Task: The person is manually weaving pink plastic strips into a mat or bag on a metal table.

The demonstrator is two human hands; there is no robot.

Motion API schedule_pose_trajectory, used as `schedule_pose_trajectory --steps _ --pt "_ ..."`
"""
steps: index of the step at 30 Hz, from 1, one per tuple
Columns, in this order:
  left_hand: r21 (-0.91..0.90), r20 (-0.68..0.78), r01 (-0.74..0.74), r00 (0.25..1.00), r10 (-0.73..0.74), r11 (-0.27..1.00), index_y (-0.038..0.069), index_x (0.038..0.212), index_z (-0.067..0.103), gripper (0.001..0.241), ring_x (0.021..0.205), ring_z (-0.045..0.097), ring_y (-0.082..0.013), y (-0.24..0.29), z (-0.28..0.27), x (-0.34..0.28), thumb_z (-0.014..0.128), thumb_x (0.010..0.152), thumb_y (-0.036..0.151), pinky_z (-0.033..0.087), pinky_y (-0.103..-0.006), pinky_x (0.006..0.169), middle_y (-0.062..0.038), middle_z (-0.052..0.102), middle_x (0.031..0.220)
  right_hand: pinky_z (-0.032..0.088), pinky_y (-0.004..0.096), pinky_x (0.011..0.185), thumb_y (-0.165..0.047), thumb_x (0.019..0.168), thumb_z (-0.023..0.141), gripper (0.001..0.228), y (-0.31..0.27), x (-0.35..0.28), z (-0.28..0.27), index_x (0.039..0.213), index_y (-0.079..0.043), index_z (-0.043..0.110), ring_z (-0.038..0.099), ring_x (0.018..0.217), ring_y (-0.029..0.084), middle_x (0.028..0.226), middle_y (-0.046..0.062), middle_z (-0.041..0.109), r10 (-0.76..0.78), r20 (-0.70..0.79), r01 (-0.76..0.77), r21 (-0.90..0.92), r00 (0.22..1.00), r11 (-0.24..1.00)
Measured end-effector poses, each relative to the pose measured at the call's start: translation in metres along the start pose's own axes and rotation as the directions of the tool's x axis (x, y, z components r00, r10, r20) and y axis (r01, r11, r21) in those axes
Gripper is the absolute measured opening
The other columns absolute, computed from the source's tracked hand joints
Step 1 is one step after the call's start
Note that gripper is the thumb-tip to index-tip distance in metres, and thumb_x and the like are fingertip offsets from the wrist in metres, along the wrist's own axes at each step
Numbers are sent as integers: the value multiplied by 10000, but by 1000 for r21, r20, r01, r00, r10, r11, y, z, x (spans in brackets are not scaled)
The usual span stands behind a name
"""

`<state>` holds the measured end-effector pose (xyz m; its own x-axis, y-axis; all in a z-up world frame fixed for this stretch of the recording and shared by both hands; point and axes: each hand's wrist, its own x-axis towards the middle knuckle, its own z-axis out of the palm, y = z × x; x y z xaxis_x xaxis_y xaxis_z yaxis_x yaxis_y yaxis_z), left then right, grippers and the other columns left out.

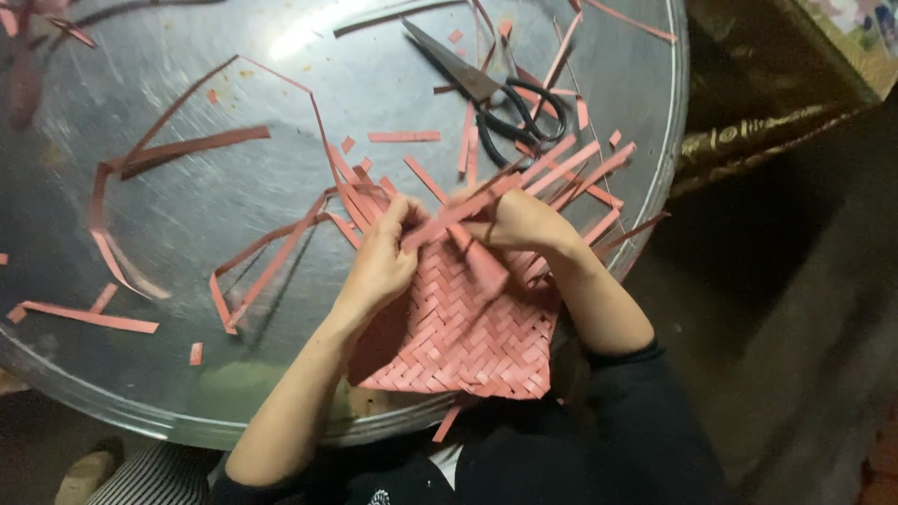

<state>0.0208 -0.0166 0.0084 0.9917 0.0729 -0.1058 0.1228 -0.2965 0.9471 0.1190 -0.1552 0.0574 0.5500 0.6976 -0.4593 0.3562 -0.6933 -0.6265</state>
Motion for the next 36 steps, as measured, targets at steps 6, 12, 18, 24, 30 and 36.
schedule_pose_trajectory --steps 6,12,18,24,30,36 --pt "-34 36 -103 994 104 994 154 684 556 301 736 545 -274 -17 -5 3 384 633 -88 446 -362 698 -59 540 718 497 299 672 -150 723 593 82 32 12 9 801 -123 589 614 727 165 705 23 616 -164 -44 170 259 985 951" --pt "-173 49 -135 988 146 976 140 683 621 317 779 535 -205 -7 -13 1 371 750 -44 428 -347 770 -100 542 787 463 405 687 -212 732 625 215 34 21 28 884 -84 543 596 781 340 752 144 611 -181 -153 193 66 971 979" --pt "-398 60 100 995 -82 912 74 1083 421 230 704 471 -109 -37 -19 3 339 870 105 344 -194 570 -72 516 792 451 368 672 -199 753 562 115 16 16 30 826 -112 548 577 762 292 724 88 549 -266 -293 247 -102 918 964" --pt "-478 26 104 994 -104 872 41 1065 432 204 777 535 -92 -41 -17 5 343 903 129 408 -184 651 -37 480 861 435 414 750 -275 738 561 207 8 8 17 908 -160 594 577 846 327 764 108 625 -115 -110 115 -11 987 993" --pt "54 15 -185 983 185 981 63 979 583 220 804 571 -313 -28 -16 3 474 798 4 446 -376 700 -151 555 820 425 392 745 -283 741 592 134 22 19 24 863 -230 605 566 828 282 758 28 602 -217 -141 215 -35 966 976" --pt "213 -29 -169 983 179 962 56 997 581 228 833 565 -319 -27 -8 -1 495 789 18 448 -376 728 -122 542 846 384 410 793 -167 784 509 141 14 14 21 871 -151 619 571 824 314 765 82 621 -296 -158 303 25 942 953"
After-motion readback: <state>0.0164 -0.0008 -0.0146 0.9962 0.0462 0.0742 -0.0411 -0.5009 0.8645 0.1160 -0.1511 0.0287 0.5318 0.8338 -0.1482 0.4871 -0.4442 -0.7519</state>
